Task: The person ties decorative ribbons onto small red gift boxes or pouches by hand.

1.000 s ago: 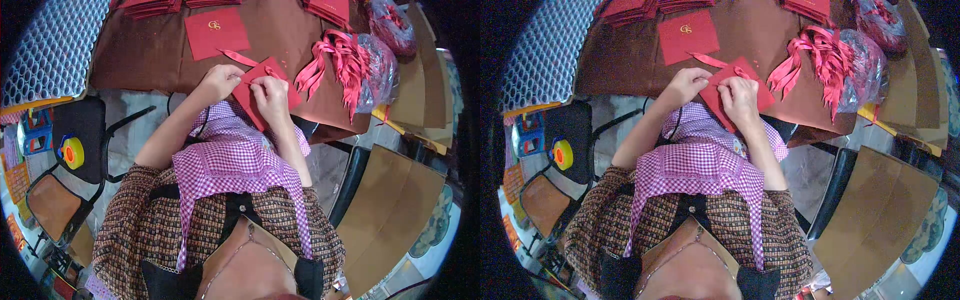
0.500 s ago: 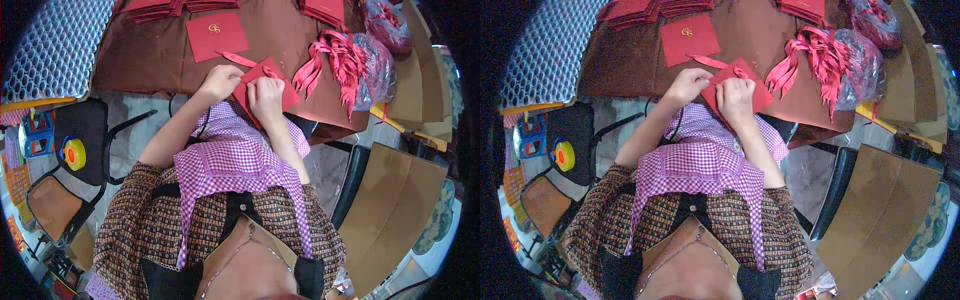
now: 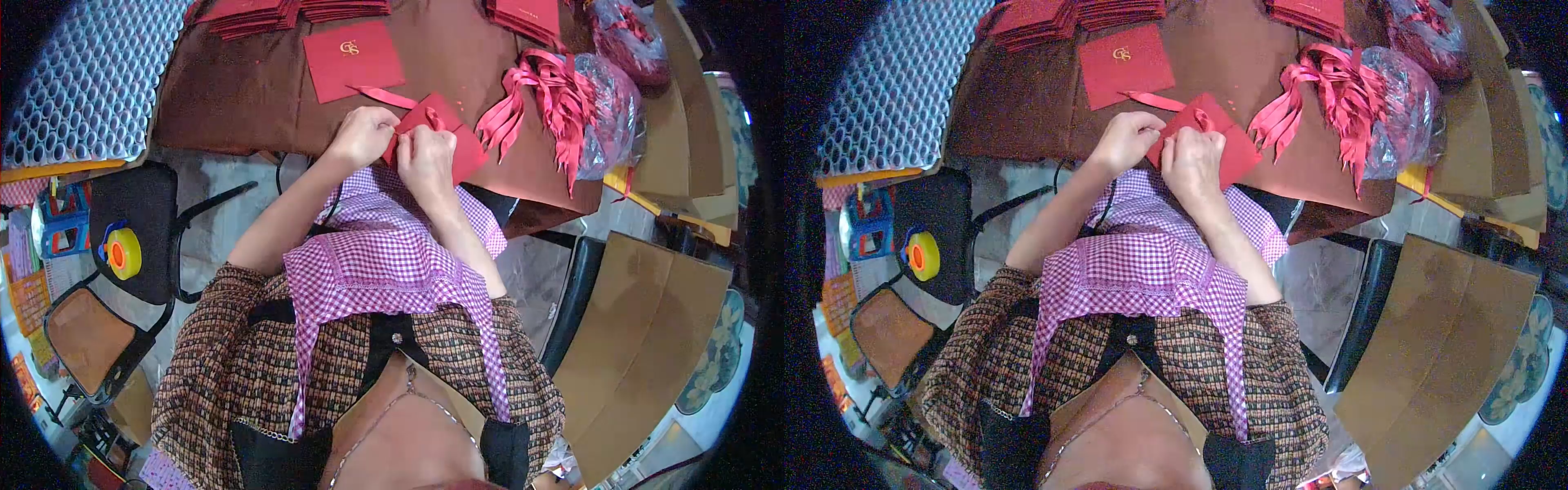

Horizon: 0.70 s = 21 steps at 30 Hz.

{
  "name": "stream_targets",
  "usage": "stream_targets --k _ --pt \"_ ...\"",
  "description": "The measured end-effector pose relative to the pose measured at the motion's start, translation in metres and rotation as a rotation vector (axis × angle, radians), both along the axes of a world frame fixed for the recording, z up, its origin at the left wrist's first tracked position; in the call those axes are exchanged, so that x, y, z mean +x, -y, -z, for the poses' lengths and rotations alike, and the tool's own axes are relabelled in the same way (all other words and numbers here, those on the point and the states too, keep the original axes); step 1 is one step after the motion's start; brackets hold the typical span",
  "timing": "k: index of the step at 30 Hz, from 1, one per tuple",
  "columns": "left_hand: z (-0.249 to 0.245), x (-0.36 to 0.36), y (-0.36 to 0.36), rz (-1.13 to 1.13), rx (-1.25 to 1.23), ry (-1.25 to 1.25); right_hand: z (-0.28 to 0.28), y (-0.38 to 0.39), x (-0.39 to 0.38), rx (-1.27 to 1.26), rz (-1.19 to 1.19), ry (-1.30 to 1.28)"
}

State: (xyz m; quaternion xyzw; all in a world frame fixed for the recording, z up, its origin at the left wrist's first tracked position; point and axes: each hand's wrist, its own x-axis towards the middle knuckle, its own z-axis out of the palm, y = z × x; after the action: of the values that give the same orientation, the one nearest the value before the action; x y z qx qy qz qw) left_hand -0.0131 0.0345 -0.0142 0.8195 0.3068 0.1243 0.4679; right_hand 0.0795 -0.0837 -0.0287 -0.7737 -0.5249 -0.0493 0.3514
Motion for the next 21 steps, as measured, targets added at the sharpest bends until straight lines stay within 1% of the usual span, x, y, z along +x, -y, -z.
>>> stream_targets --k 1,4,8,10,12,13,14,15,18,19,21 --pt "0.0 0.0 0.001 -0.002 0.03 -0.001 0.0 0.001 -0.001 -0.001 0.003 -0.001" --pt "-0.004 0.0 0.003 -0.011 0.02 -0.044 -0.002 0.001 0.0 0.01 0.001 0.017" --pt "-0.001 -0.002 0.006 -0.017 0.06 -0.004 -0.004 0.001 -0.002 0.027 -0.004 0.042" --pt "0.0 -0.002 0.008 -0.021 0.178 0.025 -0.005 0.002 -0.002 0.035 0.001 0.044" --pt "-0.006 -0.002 0.011 -0.028 0.159 0.022 -0.007 0.002 0.0 -0.047 0.029 -0.043" --pt "-0.009 -0.002 0.012 -0.033 0.14 0.018 -0.008 0.002 0.001 -0.045 0.029 -0.042" --pt "-0.005 -0.003 0.013 0.022 0.07 0.029 -0.008 0.001 0.002 -0.042 0.035 -0.108" --pt "-0.006 -0.002 0.015 0.025 0.069 0.03 -0.01 0.002 0.002 -0.039 0.042 -0.173" --pt "-0.01 -0.001 0.016 -0.007 0.132 0.036 -0.017 0.003 0.006 -0.102 0.006 -0.211" --pt "-0.008 -0.001 0.014 0.008 0.132 0.044 -0.022 0.003 0.007 -0.103 0.007 -0.21" --pt "-0.01 0.0 0.009 0.022 0.135 0.054 -0.03 0.005 0.009 -0.107 -0.05 -0.043"
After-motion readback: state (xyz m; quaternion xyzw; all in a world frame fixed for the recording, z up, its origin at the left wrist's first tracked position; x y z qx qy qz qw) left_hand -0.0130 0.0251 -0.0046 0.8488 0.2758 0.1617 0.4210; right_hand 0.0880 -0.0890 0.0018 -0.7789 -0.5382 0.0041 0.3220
